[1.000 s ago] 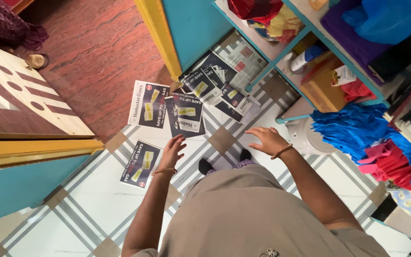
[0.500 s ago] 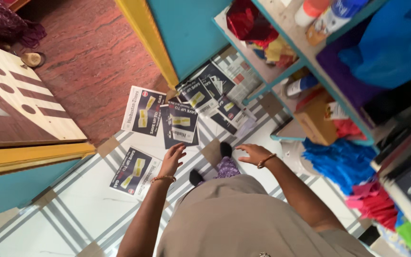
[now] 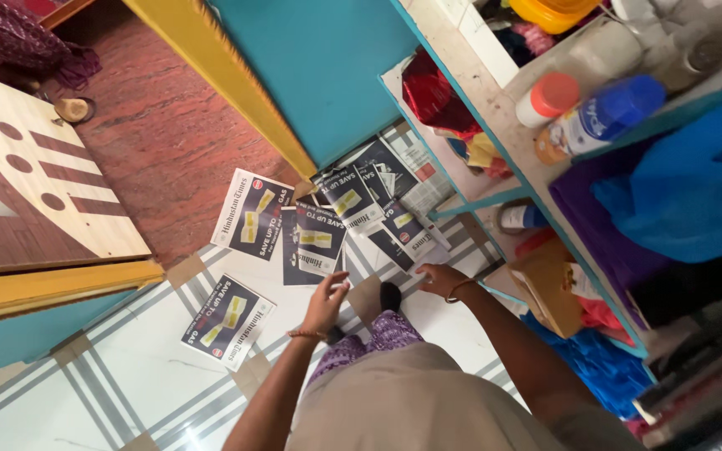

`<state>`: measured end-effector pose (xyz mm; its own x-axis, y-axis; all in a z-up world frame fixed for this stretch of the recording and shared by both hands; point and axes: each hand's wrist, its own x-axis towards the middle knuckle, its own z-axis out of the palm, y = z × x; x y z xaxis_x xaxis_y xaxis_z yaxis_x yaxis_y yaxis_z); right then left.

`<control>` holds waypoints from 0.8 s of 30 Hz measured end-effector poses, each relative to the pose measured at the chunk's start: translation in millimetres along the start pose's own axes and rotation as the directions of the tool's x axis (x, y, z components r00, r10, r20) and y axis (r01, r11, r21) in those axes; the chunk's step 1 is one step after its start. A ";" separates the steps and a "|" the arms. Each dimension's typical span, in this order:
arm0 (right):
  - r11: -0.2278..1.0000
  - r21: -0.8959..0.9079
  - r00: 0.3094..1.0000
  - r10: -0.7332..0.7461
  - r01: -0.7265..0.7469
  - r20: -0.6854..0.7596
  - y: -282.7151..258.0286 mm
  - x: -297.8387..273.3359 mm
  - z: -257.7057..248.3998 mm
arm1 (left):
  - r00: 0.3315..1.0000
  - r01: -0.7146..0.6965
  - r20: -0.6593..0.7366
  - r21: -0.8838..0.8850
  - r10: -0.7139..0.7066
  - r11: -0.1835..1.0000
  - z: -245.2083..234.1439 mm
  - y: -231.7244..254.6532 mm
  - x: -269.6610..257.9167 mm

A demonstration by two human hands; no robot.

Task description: The person repeatedly picks up newspapers from a pile on the floor, unfolds them, and folds them into smaller sections. The folded newspapers are then placed on a nearby shelf.

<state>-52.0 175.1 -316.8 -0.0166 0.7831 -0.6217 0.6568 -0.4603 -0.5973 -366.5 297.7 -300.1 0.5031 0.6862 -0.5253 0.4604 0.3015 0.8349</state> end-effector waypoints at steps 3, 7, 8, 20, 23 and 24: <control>0.966 0.215 0.990 0.140 -0.144 0.035 5.7 24.7 0.5 | 1.000 0.004 -0.001 -0.034 -0.004 0.999 3.7 -0.4 1.2; 0.857 0.464 0.969 0.247 -0.226 0.017 17.6 63.1 3.0 | 0.999 -0.049 -0.006 0.091 0.049 0.995 -1.2 -15.6 4.0; 0.799 0.539 0.954 0.299 -0.266 0.027 22.2 72.1 8.9 | 0.999 -0.038 -0.004 0.148 0.039 0.988 -3.6 -17.6 5.3; 0.856 0.280 0.879 0.471 -0.436 -0.073 176.8 252.8 100.3 | 0.999 -0.036 0.026 0.307 0.029 0.951 -22.0 -114.7 92.5; 0.856 0.259 0.888 0.460 -0.447 0.010 231.3 310.7 123.4 | 0.999 -0.031 0.043 0.295 0.019 0.955 -15.7 -150.6 133.4; 0.866 0.217 0.886 0.463 -0.451 -0.007 248.4 328.2 133.2 | 0.998 -0.043 0.047 0.287 0.030 0.957 -12.3 -163.5 148.0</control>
<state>5.2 262.0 -736.7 0.2953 0.4838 -0.8239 0.4122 -0.8424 -0.3470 -376.3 358.2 -512.3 0.5505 0.6634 -0.5067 0.6290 0.0695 0.7743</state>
